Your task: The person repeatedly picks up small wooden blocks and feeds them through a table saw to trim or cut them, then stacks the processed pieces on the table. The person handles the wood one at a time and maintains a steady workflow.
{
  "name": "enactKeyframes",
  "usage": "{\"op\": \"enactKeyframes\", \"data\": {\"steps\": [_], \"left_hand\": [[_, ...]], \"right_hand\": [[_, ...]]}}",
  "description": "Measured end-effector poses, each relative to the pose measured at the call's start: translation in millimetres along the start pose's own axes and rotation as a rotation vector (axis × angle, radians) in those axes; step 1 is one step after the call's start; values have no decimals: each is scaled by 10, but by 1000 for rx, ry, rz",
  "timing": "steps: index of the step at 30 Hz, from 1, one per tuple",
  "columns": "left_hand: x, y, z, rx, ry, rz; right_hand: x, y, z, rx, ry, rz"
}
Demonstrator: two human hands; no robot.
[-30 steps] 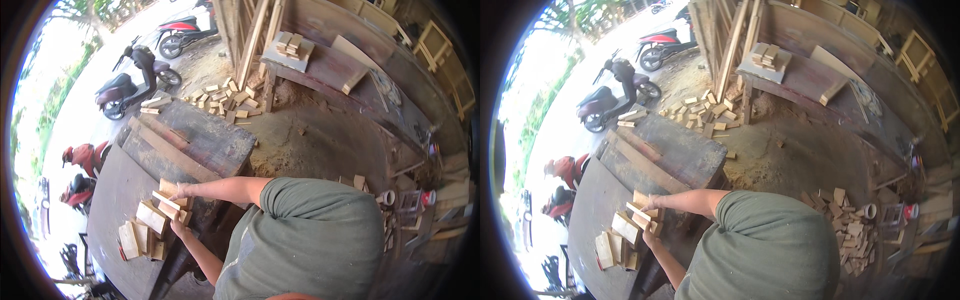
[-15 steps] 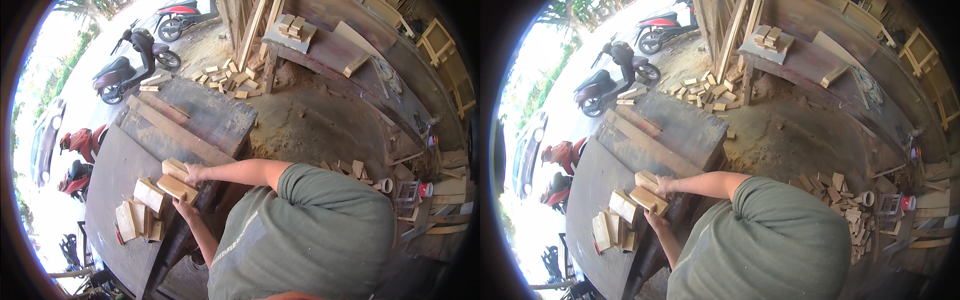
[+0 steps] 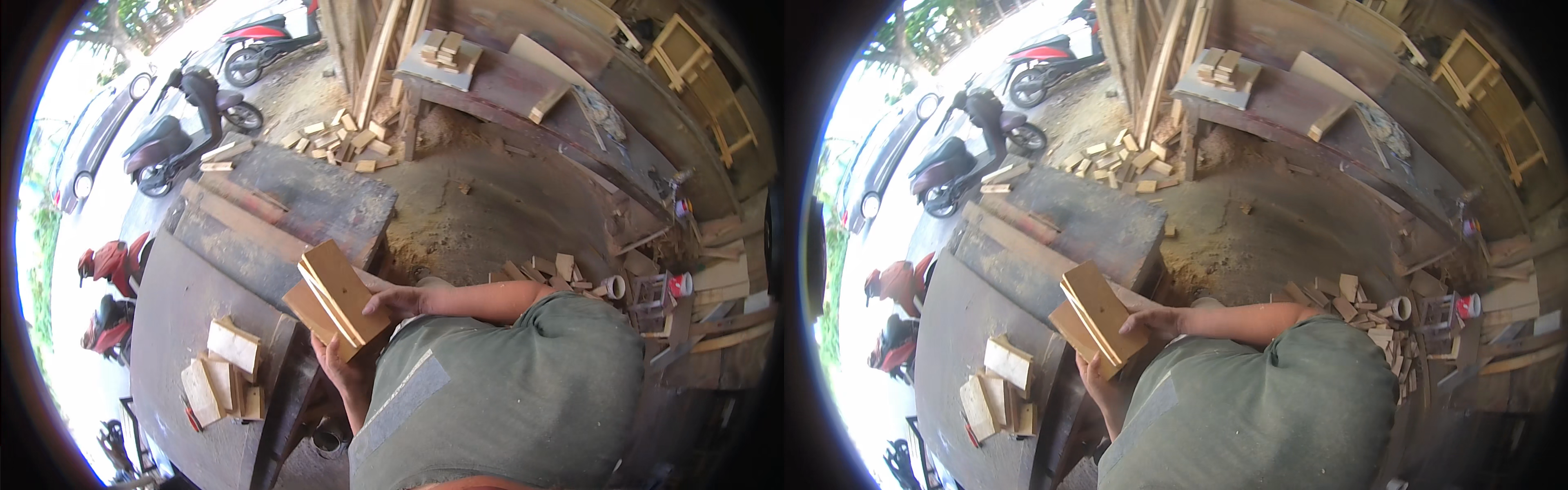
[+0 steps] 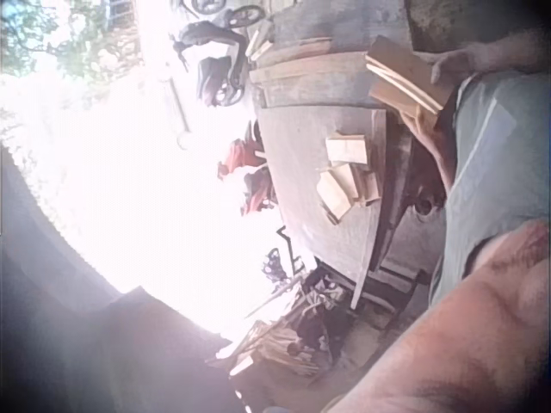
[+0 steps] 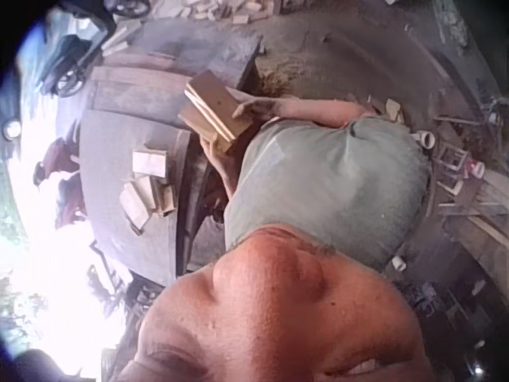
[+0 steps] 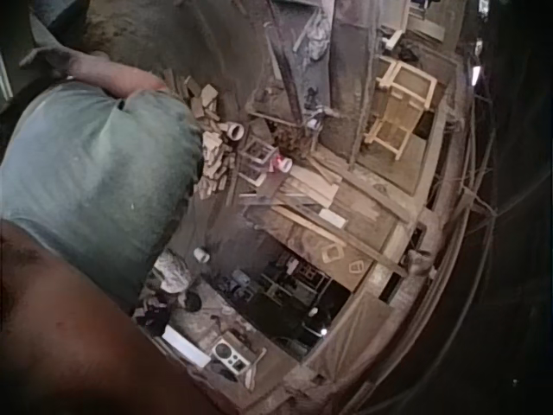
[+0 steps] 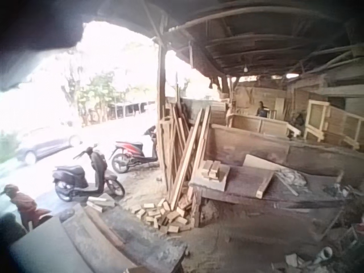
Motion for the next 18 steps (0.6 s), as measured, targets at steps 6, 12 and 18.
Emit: {"op": "enactKeyframes", "data": {"steps": [6, 12, 18], "left_hand": [[-1185, -92, -220, 207, -23, -222], [-1697, -724, -1177, -68, -638, -525], [-2993, -750, -1598, -339, -1435, -908]], "right_hand": [[165, 651, -585, 229, 113, 196], [1051, 1211, -819, 294, 22, 345], [2790, 1891, -979, 465, -362, 633]]}}
Point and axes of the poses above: each hand's wrist, its own y-axis away from the middle knuckle, its own x-axis out of the back of the hand, z = x × y, the point moved 10 cm from there along -y, towards the middle knuckle, and after that the axes turned 2 degrees about y, right-handed, at the moved point
